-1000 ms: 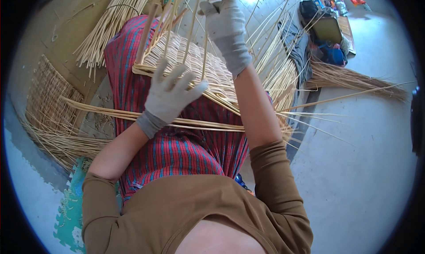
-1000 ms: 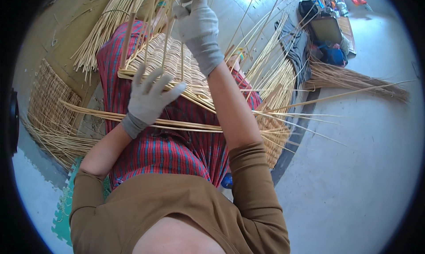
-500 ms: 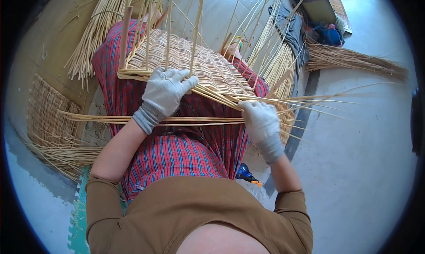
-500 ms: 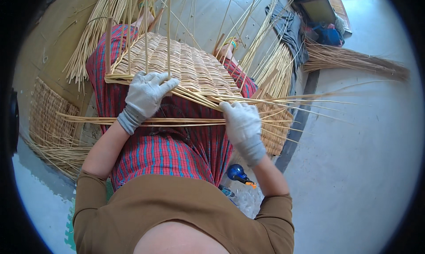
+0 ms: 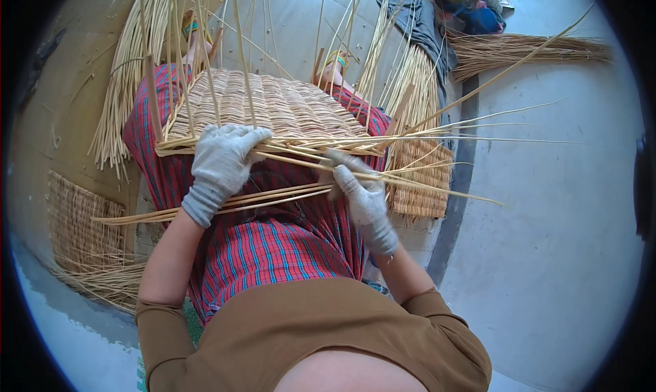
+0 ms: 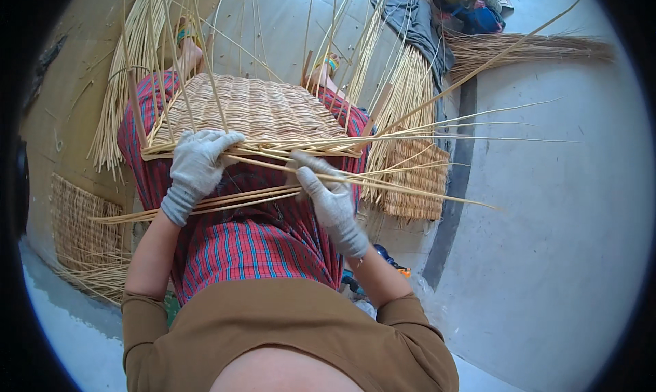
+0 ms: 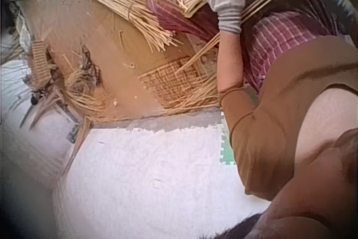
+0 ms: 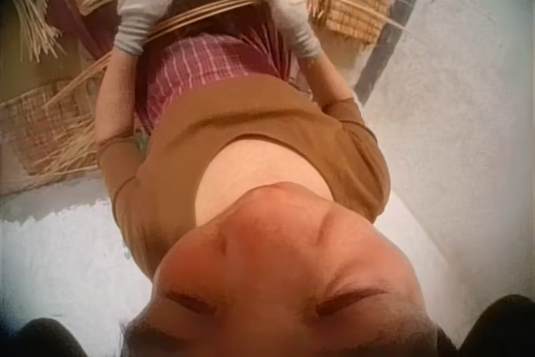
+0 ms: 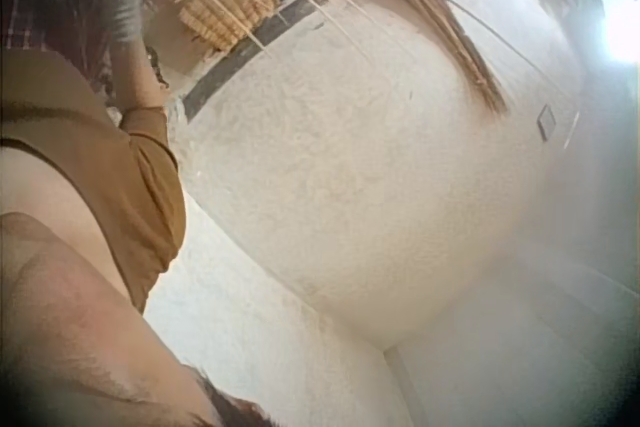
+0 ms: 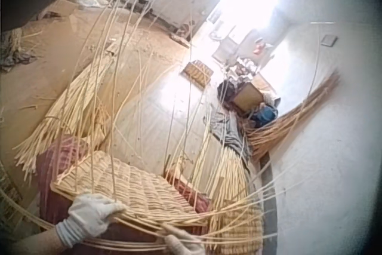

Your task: Weaving a wicker basket using long thin strips of material.

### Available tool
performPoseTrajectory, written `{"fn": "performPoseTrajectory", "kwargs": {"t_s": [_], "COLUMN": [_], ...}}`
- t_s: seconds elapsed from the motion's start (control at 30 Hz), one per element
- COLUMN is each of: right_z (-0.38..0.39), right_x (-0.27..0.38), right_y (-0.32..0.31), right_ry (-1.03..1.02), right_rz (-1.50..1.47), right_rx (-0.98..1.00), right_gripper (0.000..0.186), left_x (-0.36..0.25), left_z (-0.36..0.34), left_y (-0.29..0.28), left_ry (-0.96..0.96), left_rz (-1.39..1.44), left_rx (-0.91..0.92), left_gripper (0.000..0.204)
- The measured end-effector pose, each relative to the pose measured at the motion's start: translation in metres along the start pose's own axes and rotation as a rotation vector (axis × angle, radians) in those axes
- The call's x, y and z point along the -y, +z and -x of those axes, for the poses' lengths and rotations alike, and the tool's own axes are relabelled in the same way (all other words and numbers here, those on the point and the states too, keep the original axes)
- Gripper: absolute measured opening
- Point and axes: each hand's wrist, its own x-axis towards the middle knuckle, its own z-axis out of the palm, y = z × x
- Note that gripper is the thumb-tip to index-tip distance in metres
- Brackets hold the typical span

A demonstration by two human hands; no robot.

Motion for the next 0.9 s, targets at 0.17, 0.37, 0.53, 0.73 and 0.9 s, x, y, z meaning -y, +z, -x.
{"fn": "performPoseTrajectory", "kwargs": {"t_s": [0.17,0.37,0.53,0.73,0.9], "right_z": [-0.087,-0.136,-0.02,-0.006,-0.031], "right_x": [0.018,0.074,0.159,0.05,0.005], "right_y": [-0.048,-0.026,-0.016,-0.088,-0.071], "right_ry": [-0.343,-0.423,-0.589,-0.172,-0.276], "right_rz": [1.123,1.363,1.738,1.003,0.038], "right_rx": [0.255,0.674,0.083,0.204,0.044], "right_gripper": [0.042,0.036,0.033,0.055,0.086], "left_x": [0.002,0.003,0.008,0.01,0.004], "left_z": [0.004,0.004,0.006,0.003,0.001], "left_y": [0.005,0.013,0.012,0.014,0.01], "left_ry": [0.045,0.049,0.093,0.138,0.051], "left_rz": [-0.001,-0.043,-0.048,-0.046,-0.077], "left_rx": [-0.031,-0.151,-0.151,-0.189,-0.087], "left_gripper": [0.035,0.036,0.038,0.036,0.028]}}
